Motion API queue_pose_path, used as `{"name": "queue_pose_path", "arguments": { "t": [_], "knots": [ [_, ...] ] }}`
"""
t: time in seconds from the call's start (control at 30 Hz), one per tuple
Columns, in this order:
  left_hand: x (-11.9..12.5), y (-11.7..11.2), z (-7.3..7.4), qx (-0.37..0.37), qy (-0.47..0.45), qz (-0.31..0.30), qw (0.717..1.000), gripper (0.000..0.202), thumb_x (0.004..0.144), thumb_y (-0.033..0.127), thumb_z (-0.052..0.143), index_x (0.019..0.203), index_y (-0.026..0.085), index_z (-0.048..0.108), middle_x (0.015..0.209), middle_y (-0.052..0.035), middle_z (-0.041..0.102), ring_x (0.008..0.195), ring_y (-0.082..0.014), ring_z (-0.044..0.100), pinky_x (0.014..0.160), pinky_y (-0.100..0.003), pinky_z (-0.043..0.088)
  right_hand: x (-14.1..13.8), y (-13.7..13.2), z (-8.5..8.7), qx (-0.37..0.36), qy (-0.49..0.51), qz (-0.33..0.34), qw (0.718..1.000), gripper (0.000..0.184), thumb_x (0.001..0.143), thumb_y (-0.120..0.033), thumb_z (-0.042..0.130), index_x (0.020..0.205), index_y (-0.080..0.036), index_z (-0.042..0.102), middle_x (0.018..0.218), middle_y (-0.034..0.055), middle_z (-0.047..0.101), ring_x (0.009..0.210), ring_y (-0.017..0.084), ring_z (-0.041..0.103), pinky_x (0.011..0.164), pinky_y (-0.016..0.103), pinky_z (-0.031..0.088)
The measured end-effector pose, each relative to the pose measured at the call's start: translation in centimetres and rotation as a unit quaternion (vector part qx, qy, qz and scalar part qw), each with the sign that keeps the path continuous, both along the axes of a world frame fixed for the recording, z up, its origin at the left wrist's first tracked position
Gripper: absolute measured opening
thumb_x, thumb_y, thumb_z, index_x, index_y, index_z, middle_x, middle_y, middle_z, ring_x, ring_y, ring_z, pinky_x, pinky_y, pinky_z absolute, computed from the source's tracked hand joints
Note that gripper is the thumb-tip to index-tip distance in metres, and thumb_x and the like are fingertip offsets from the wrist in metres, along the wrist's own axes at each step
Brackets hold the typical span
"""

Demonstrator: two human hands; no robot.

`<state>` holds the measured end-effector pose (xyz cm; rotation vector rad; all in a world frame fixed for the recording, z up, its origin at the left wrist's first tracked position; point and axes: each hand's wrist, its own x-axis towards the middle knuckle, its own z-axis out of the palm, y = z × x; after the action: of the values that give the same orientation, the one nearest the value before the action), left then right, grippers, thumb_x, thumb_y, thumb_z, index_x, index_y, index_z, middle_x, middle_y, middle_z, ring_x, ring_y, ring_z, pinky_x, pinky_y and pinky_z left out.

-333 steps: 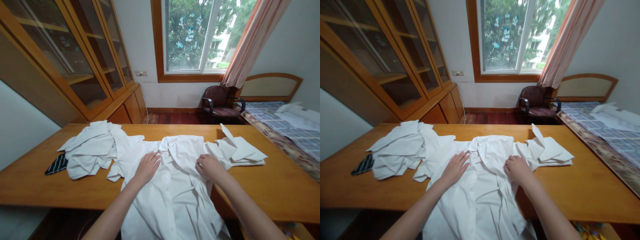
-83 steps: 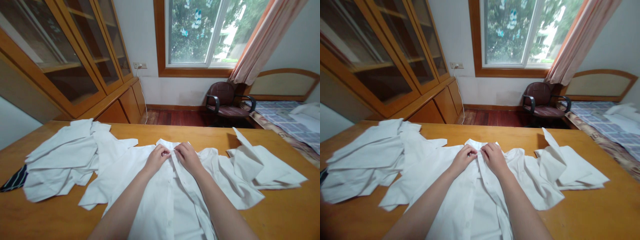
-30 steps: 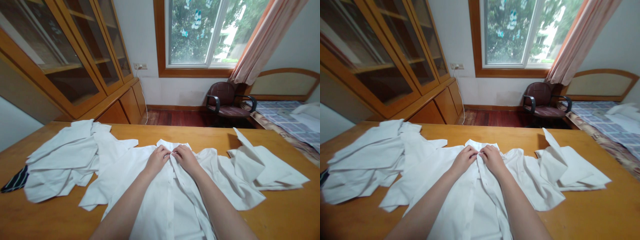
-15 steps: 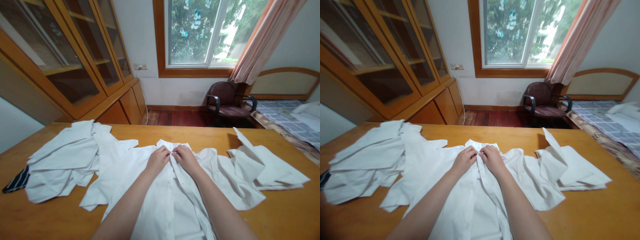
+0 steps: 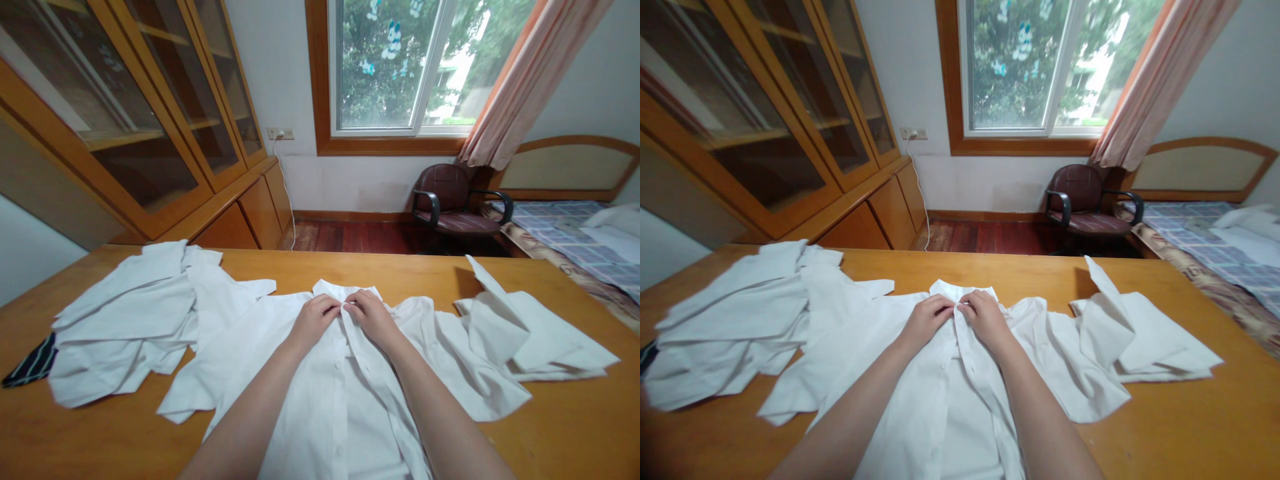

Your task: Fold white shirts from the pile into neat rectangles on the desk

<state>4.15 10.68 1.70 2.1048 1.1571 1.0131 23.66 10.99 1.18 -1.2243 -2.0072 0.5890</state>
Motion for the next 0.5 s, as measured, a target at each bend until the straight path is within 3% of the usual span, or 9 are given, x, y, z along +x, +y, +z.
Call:
{"name": "queue_pose_path", "arguments": {
  "t": [0.27, 0.5],
  "knots": [
    [0.17, -0.28, 0.7, -0.081, -0.055, 0.003, 0.995, 0.012, 0.086, 0.02, 0.063, 0.086, 0.022, 0.075, 0.082, -0.0005, 0.074, 0.078, -0.0161, 0.067, 0.073, -0.025, 0.051, 0.0, -0.26, 0.68, -0.057, 0.04, -0.005, 0.998, 0.007, 0.092, -0.024, 0.062, 0.089, -0.023, 0.069, 0.085, 0.0016, 0.07, 0.084, 0.019, 0.063, 0.078, 0.03, 0.045],
    [0.23, -0.21, 0.74, -0.2, -0.116, 0.016, 0.973, 0.013, 0.08, 0.027, 0.067, 0.086, 0.021, 0.076, 0.087, -0.0022, 0.077, 0.081, -0.0186, 0.071, 0.078, -0.028, 0.055, -0.08, -0.41, 0.79, -0.051, 0.028, -0.006, 0.998, 0.005, 0.09, -0.025, 0.065, 0.09, -0.022, 0.069, 0.086, 0.0025, 0.07, 0.084, 0.019, 0.062, 0.078, 0.031, 0.044]
  ]
}}
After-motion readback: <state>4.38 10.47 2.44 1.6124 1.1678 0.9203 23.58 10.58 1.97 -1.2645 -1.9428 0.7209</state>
